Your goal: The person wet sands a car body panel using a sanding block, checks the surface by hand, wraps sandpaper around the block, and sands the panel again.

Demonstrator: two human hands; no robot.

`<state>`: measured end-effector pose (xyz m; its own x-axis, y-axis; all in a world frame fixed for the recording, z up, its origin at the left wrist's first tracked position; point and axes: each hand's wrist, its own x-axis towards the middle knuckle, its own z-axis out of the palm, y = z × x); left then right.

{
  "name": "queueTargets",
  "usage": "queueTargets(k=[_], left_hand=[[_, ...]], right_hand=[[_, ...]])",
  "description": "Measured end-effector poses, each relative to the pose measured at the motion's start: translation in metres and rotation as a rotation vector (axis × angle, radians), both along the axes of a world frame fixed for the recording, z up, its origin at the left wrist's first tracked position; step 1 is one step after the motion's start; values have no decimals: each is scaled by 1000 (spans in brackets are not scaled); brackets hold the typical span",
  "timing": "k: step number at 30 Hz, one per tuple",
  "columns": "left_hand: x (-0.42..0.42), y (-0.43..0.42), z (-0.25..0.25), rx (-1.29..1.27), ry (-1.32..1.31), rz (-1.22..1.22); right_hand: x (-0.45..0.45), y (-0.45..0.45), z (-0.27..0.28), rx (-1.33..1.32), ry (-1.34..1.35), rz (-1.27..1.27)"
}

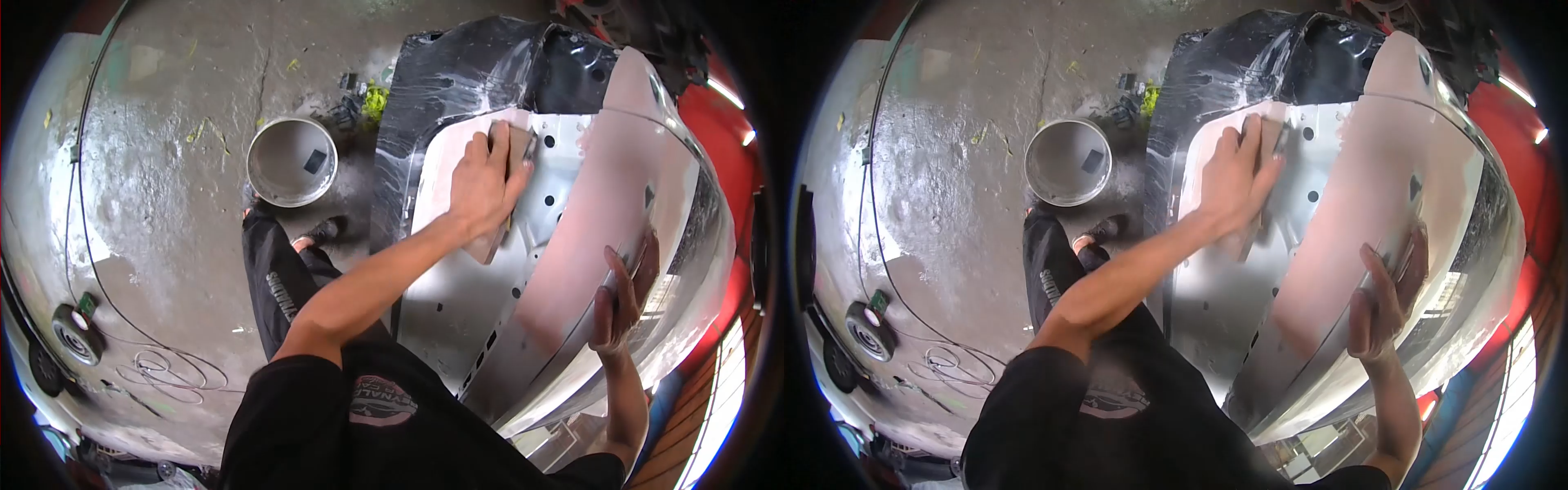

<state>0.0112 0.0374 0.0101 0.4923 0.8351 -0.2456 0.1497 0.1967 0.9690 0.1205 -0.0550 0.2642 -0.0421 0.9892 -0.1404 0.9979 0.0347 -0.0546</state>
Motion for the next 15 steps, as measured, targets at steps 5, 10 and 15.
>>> queueTargets(k=[5,10,15], left_hand=[[21,42,-33,41,-5,36],[8,8,-5,44,0,43],[16,33,-17,-7,10,36]], right_hand=[[-1,-3,3,-38,-41,-37],[3,-2,0,-6,-2,0],[1,0,3,0,-12,1]])
